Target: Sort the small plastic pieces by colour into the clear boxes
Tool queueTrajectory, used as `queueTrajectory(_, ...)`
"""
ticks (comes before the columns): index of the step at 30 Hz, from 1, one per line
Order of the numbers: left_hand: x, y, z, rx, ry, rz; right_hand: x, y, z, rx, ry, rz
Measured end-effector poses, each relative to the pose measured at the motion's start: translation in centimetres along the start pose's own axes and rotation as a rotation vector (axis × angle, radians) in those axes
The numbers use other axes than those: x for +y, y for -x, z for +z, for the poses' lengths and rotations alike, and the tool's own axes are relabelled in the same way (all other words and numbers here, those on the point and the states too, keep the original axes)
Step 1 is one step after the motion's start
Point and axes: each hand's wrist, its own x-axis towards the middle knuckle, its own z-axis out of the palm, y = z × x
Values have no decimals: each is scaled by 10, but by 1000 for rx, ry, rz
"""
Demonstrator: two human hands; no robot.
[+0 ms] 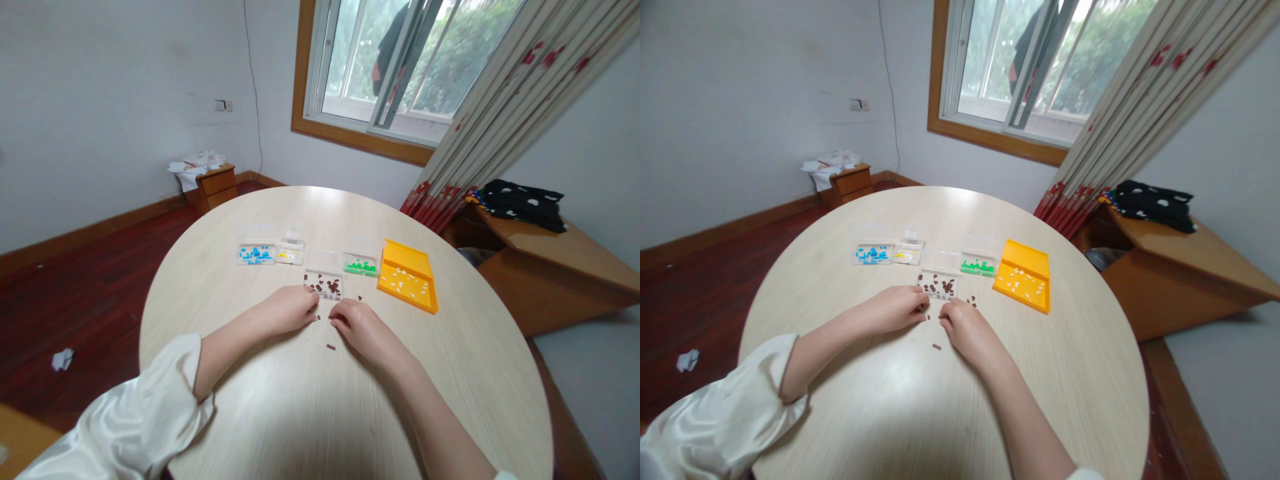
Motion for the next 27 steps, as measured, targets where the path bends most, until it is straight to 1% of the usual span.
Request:
queueTrajectory(3, -2, -3, 7, 40, -8, 7, -1, -1, 2, -14, 18, 26)
queueTrajectory(6, -4, -5, 11, 53, -37, 16, -3, -1, 1, -21, 37, 32)
queueTrajectory(11, -5, -5, 10, 45, -56, 17, -6, 2, 0, -24, 54, 29)
queueTrajectory(14, -6, -6, 9, 65, -15, 41, -4, 2, 1, 15, 23, -5)
queueTrajectory(16, -7, -6, 8, 132, 32, 47, -2, 1, 0, 93, -16, -50)
queueTrajectory(17, -8, -7, 7, 190, 61, 48, -1, 1, 0, 156, -38, -79)
queueTrajectory(21, -11, -9, 7, 480, 180, 50, 1, -2, -2, 488, -95, -172)
queueTrajectory(23, -13, -10, 9, 591, 219, 54, 3, -5, -1, 609, -94, -176)
queueTrajectory(25, -16, -11, 12, 648, 242, 61, 6, -8, 3, 683, -87, -167)
queueTrajectory(27, -18, -13, 16, 670, 252, 65, 11, -12, 9, 721, -79, -169)
